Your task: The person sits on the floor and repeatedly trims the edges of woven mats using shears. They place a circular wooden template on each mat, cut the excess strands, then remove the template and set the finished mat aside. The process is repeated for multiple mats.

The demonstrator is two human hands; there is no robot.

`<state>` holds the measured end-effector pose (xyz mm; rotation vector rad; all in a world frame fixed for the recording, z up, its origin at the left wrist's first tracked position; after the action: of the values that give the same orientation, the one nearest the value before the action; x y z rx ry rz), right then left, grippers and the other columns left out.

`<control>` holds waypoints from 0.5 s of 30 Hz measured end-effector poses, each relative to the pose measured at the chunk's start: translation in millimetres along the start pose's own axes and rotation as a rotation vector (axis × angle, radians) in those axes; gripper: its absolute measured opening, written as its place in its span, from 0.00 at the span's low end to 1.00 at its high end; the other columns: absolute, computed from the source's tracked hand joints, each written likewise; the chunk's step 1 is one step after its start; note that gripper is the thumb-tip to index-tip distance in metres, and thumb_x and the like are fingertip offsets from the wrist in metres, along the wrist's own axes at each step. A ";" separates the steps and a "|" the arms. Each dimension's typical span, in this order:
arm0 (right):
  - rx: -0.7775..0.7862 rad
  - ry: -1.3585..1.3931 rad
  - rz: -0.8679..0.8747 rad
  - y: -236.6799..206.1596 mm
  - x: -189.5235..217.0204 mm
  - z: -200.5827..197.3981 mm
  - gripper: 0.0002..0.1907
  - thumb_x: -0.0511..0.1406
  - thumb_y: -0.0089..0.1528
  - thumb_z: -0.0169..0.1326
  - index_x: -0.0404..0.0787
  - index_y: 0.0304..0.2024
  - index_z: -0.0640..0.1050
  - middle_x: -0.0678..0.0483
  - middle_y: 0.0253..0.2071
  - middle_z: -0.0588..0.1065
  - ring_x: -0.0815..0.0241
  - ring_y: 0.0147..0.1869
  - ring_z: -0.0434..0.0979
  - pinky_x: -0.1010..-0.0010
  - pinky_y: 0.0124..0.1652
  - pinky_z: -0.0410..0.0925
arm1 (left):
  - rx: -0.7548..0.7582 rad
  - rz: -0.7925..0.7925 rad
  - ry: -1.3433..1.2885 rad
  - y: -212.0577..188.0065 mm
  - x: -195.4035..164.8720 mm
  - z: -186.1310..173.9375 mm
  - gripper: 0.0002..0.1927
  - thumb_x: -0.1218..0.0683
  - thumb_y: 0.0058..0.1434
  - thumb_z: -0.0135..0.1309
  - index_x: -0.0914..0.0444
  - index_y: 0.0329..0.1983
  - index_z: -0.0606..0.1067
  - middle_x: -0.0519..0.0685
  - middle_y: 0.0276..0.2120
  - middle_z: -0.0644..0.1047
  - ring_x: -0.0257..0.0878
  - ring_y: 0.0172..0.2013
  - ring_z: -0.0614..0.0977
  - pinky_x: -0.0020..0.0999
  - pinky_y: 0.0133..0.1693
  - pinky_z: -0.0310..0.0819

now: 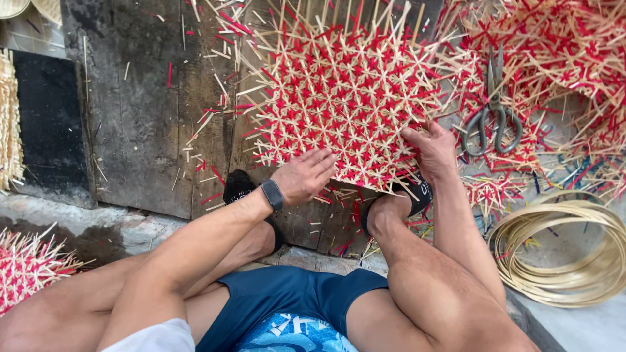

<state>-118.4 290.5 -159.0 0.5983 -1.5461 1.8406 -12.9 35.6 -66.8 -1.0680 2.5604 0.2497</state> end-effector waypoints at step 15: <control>-0.022 -0.029 -0.125 4.1 -5.1 -6.7 0.13 0.28 0.59 0.65 0.35 0.44 0.78 0.53 0.37 0.81 0.66 0.37 0.82 0.74 0.38 0.77 | 0.397 -0.270 0.030 73.1 55.5 -8.7 0.63 0.45 0.37 0.76 0.43 0.76 0.56 0.47 0.78 0.44 0.55 0.76 0.40 0.65 0.71 0.35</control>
<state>-117.5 295.6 -166.7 0.6983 -1.5114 1.7264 -103.5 48.0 -78.4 -1.2396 2.3154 -0.3318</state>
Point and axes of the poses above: each hand's wrist, its own y-axis towards the middle knuckle, its own z-axis out of the palm, x = y × z, the point moved 8 cm from there along y, towards the middle knuckle
